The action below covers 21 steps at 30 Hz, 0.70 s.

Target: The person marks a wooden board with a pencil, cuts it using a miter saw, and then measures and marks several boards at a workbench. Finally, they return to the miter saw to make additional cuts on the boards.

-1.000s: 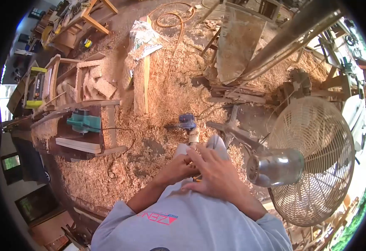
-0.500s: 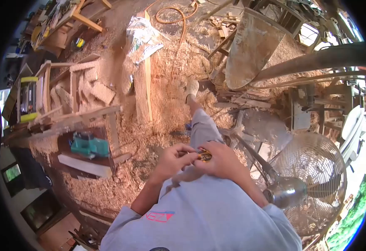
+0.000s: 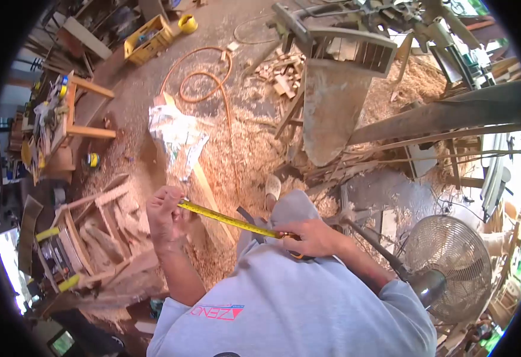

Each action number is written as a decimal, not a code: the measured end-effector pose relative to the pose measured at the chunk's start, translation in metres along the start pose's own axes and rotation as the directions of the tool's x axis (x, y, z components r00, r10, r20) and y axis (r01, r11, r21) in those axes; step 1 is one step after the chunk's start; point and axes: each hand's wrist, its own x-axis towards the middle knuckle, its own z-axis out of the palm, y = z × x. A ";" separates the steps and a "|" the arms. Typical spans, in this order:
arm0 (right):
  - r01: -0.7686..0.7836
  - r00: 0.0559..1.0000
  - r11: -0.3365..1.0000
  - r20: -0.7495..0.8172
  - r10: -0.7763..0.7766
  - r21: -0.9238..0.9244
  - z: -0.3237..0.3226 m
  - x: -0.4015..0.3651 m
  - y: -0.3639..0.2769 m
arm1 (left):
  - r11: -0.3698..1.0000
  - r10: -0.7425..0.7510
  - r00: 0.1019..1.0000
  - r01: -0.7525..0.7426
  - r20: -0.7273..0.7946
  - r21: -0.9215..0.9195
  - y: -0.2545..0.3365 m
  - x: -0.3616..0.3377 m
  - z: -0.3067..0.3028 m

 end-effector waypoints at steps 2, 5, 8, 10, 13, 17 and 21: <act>0.034 0.996 0.999 -0.087 -0.035 -0.008 0.002 0.001 0.008 | 0.999 0.005 0.997 -0.009 0.077 0.050 0.005 0.024 0.024; -0.152 0.978 0.971 -0.114 0.174 0.182 -0.005 0.002 0.004 | 0.996 0.019 0.932 -0.050 0.363 0.076 0.012 0.068 0.065; -0.269 0.912 0.863 -0.175 0.370 0.427 0.002 -0.001 0.010 | 0.992 0.025 0.824 -0.091 0.566 0.090 0.015 0.125 0.123; -0.214 0.840 0.697 -0.235 0.489 0.685 0.020 0.001 0.032 | 0.960 -0.039 0.821 -0.127 0.569 0.249 0.014 0.164 0.171; 0.000 0.746 0.503 -0.335 0.576 0.864 0.030 0.004 0.029 | 0.828 0.056 0.753 -0.402 0.656 0.390 0.001 0.245 0.242; 0.324 0.558 0.276 -0.418 0.717 0.905 0.040 0.018 0.002 | 0.413 0.404 0.446 -0.868 0.798 0.276 -0.028 0.347 0.352; 0.423 0.401 0.244 -0.422 0.813 0.872 0.040 0.035 -0.026 | -0.057 0.057 0.352 -0.933 0.934 0.355 -0.061 0.396 0.422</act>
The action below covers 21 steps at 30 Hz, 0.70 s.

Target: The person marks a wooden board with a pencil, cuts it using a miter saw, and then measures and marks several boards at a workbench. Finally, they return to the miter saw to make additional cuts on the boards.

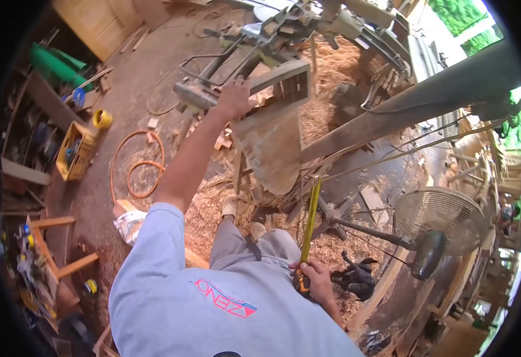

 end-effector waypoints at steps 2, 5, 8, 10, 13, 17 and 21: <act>0.008 0.998 1.000 -0.056 -0.006 0.027 0.017 -0.008 0.000 | 0.996 0.027 0.985 -0.041 0.172 0.079 -0.010 0.021 0.027; 0.028 0.994 0.991 -0.111 -0.013 0.132 0.029 -0.017 0.019 | 0.992 -0.098 0.955 0.072 0.279 0.100 -0.020 0.050 0.059; -0.015 0.982 0.989 -0.186 0.043 0.147 0.036 -0.028 0.023 | 0.994 -0.112 0.939 0.100 0.324 0.054 -0.014 0.056 0.043; 0.010 0.977 0.979 -0.212 0.034 0.201 0.037 -0.025 0.031 | 0.991 -0.116 0.939 0.129 0.323 -0.022 0.000 0.052 0.021; 0.031 0.975 0.958 -0.219 0.033 0.285 0.028 -0.022 0.033 | 0.980 -0.167 0.938 0.193 0.304 -0.057 0.013 0.038 0.032; 0.026 0.984 0.960 -0.178 0.025 0.280 0.017 -0.016 0.023 | 0.979 -0.071 0.984 0.100 0.164 -0.178 0.034 -0.007 0.021; 0.049 0.992 0.952 -0.123 -0.012 0.303 0.006 -0.007 0.016 | 0.901 -0.018 0.932 0.173 0.363 -0.399 0.066 -0.058 0.006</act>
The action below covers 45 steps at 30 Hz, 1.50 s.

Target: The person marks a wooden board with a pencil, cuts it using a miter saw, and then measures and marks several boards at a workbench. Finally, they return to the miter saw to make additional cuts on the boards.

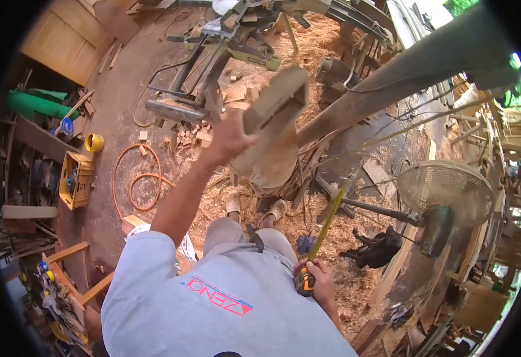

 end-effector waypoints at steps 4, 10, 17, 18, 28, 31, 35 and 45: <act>0.065 0.998 0.994 -0.033 -0.062 0.086 -0.001 -0.001 -0.018 | 0.992 0.117 0.993 -0.118 0.034 0.036 0.036 -0.049 0.035; 0.027 0.987 0.995 -0.160 -0.010 0.100 -0.005 -0.008 -0.033 | 0.980 0.156 0.986 -0.146 0.065 -0.133 0.098 -0.089 0.088; 0.003 0.976 0.981 -0.215 0.039 0.193 -0.002 -0.023 -0.022 | 0.933 0.301 0.954 -0.295 -0.001 -0.206 0.137 -0.106 0.129; 0.003 0.974 0.981 -0.225 0.042 0.196 -0.002 -0.025 -0.021 | 0.924 0.331 0.943 -0.328 -0.020 -0.194 0.141 -0.110 0.131; 0.062 0.937 0.963 -0.348 0.035 0.264 -0.009 -0.042 -0.011 | 0.856 0.517 0.855 -0.517 0.027 -0.027 0.156 -0.131 0.158; 0.089 0.914 0.918 -0.398 0.080 0.387 -0.011 -0.045 -0.007 | 0.844 0.535 0.845 -0.535 -0.004 -0.029 0.157 -0.120 0.162; 0.109 0.909 0.895 -0.407 0.087 0.433 -0.007 -0.044 -0.008 | 0.865 0.502 0.865 -0.501 -0.019 0.034 0.154 -0.093 0.150; 0.085 0.956 0.916 -0.291 0.036 0.391 -0.008 -0.033 -0.006 | 0.886 0.457 0.874 -0.429 -0.168 0.178 0.135 -0.069 0.131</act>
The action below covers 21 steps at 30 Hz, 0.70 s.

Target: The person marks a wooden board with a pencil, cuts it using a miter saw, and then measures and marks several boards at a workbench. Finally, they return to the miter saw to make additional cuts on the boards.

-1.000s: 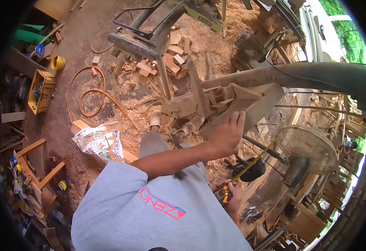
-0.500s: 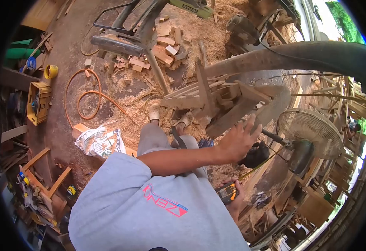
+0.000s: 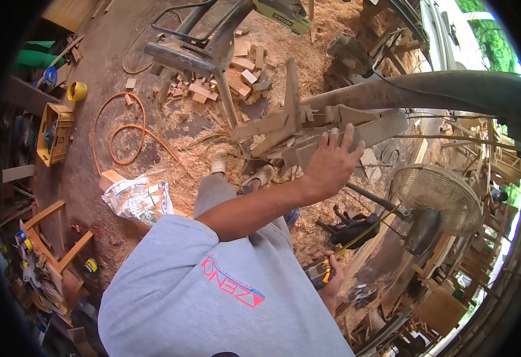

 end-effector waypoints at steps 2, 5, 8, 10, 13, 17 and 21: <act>-0.014 1.000 0.999 -0.024 0.014 -0.032 0.003 -0.004 -0.002 | 1.000 -0.029 1.000 0.029 -0.004 -0.003 -0.001 0.000 0.000; -0.010 1.000 0.995 0.006 0.010 -0.101 0.000 -0.002 -0.003 | 0.999 -0.052 0.999 0.052 -0.006 -0.006 -0.002 0.004 0.003; -0.010 0.999 0.990 -0.048 0.003 -0.141 0.009 -0.006 -0.004 | 0.997 -0.071 0.997 0.071 0.023 0.012 0.003 0.006 0.006; -0.020 0.999 0.993 -0.034 0.017 -0.116 0.013 -0.008 -0.004 | 0.996 -0.088 0.996 0.088 0.011 0.000 0.005 0.006 0.010; -0.016 1.000 0.990 -0.028 0.012 -0.144 0.013 -0.006 -0.005 | 0.999 -0.038 0.997 0.037 0.063 0.018 -0.001 0.006 0.000; 0.065 0.997 0.909 0.056 -0.045 -0.412 0.036 -0.008 -0.010 | 0.983 0.062 0.974 -0.022 0.218 -0.182 -0.033 0.004 -0.036; 0.092 0.991 0.819 0.131 -0.021 -0.567 0.055 -0.003 -0.017 | 0.814 0.124 0.976 0.005 0.181 -0.581 -0.060 -0.014 -0.045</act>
